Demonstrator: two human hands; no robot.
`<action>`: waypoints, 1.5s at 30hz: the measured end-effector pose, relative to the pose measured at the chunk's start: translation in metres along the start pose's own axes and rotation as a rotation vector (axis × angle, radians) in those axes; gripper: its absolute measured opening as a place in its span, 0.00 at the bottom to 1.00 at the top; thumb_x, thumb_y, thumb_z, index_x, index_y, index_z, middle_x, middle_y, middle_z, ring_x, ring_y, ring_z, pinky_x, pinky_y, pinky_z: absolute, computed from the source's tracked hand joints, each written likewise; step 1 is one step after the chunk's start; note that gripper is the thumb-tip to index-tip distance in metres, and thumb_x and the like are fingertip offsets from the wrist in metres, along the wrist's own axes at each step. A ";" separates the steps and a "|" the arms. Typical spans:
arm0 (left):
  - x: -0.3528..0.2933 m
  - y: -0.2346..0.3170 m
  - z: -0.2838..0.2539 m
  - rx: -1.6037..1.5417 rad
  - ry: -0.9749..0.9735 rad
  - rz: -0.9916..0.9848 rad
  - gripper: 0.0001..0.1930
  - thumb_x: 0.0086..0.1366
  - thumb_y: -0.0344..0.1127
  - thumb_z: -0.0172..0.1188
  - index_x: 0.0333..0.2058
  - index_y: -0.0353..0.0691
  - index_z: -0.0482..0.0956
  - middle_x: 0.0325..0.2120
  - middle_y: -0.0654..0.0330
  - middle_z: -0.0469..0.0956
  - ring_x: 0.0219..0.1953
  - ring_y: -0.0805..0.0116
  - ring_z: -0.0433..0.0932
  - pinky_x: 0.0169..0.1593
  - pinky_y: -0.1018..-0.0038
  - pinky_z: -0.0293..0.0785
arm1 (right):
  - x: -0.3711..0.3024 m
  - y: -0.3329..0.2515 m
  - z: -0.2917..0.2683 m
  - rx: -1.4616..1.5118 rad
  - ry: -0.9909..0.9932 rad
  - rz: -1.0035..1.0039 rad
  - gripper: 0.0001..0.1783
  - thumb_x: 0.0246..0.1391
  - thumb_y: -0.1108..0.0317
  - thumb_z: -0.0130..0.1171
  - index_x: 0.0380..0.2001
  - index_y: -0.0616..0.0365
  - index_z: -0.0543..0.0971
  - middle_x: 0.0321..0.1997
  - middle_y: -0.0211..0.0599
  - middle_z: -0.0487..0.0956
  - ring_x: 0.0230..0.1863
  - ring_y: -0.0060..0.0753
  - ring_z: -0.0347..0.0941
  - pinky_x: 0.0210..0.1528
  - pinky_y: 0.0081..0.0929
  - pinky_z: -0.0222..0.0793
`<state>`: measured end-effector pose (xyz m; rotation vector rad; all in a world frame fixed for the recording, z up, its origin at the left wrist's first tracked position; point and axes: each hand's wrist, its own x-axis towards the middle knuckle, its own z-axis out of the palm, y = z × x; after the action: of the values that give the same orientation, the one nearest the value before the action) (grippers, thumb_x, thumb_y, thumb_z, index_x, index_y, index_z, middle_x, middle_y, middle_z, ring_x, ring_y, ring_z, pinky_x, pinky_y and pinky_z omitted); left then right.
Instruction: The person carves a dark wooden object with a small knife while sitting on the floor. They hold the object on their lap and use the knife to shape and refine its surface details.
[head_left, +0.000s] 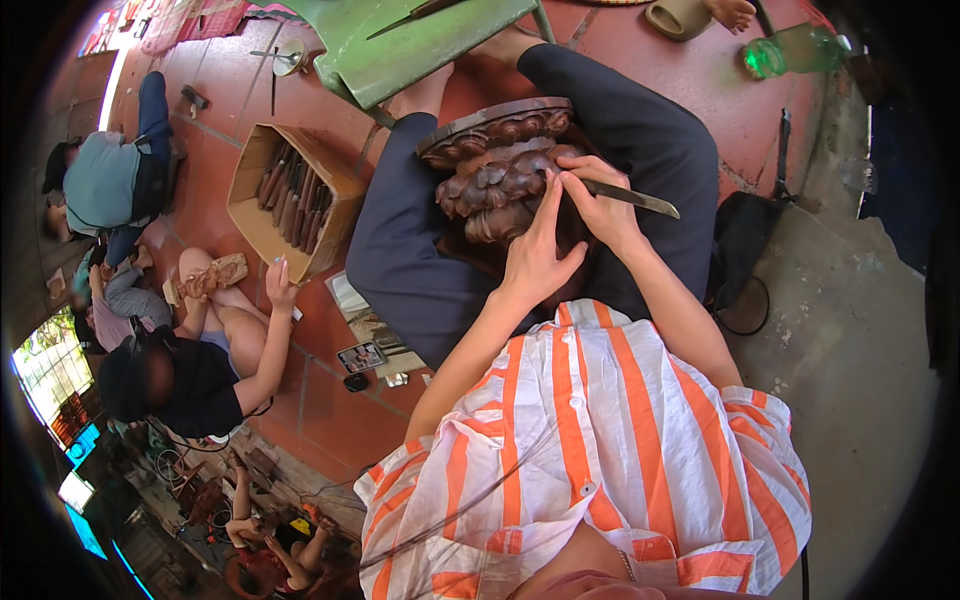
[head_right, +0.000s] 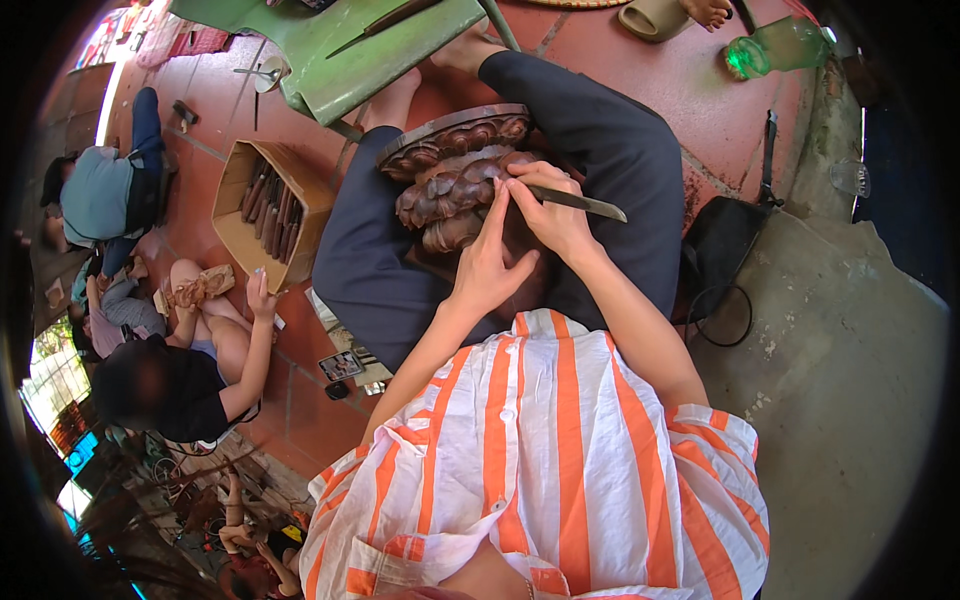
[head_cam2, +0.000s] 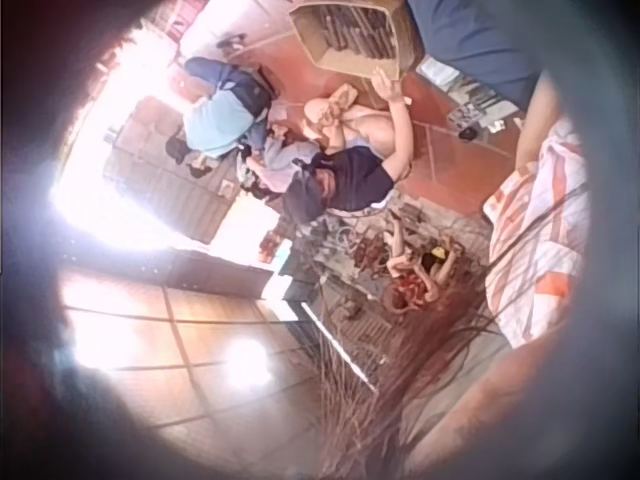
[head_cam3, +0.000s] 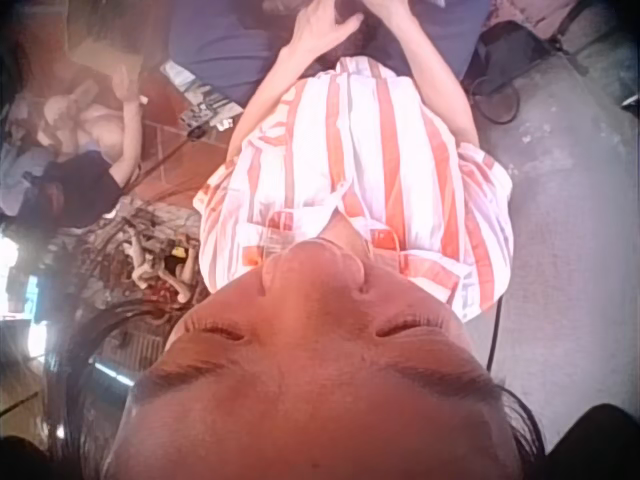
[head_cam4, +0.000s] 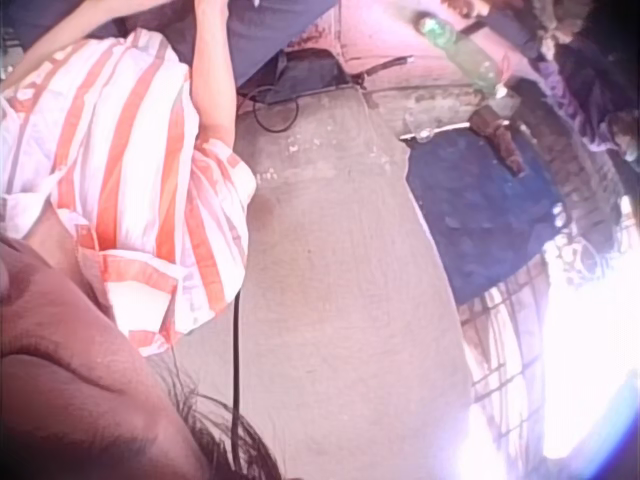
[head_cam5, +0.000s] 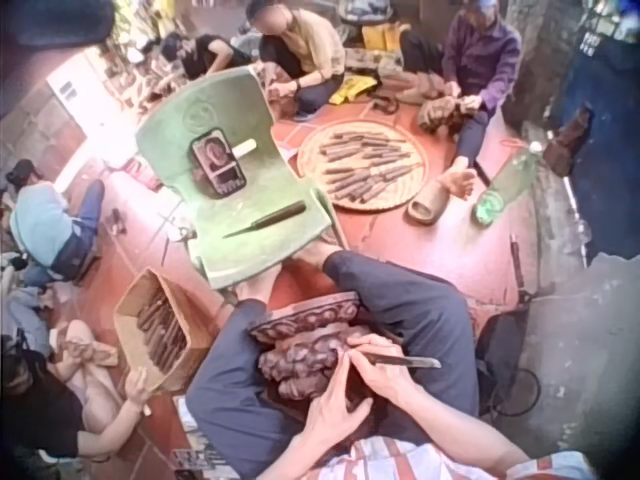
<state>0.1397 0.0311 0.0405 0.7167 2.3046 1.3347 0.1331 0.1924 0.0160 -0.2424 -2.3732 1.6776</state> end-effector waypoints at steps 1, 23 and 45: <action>0.002 0.001 0.001 0.001 -0.020 -0.021 0.52 0.52 0.33 0.67 0.70 0.36 0.42 0.70 0.47 0.48 0.26 0.59 0.80 0.32 0.69 0.78 | 0.000 0.002 0.000 0.020 0.011 0.005 0.10 0.54 0.69 0.62 0.34 0.66 0.83 0.43 0.45 0.83 0.43 0.42 0.80 0.48 0.31 0.73; -0.019 0.012 -0.006 0.024 0.048 0.097 0.42 0.55 0.32 0.66 0.67 0.40 0.55 0.63 0.48 0.64 0.37 0.59 0.84 0.36 0.67 0.80 | -0.034 -0.021 0.010 -0.019 0.154 -0.076 0.06 0.53 0.75 0.57 0.29 0.67 0.80 0.42 0.45 0.83 0.40 0.43 0.80 0.44 0.33 0.74; -0.208 -0.040 -0.107 -0.725 1.113 -0.352 0.14 0.74 0.43 0.50 0.39 0.37 0.74 0.27 0.58 0.80 0.30 0.70 0.81 0.30 0.80 0.75 | -0.054 -0.099 0.026 -0.151 -0.884 -0.179 0.10 0.54 0.67 0.64 0.30 0.64 0.80 0.28 0.40 0.77 0.29 0.38 0.75 0.32 0.29 0.69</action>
<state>0.2360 -0.1833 0.0708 -0.8261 2.0809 2.5125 0.1776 0.1215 0.0961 0.8376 -2.9774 1.7354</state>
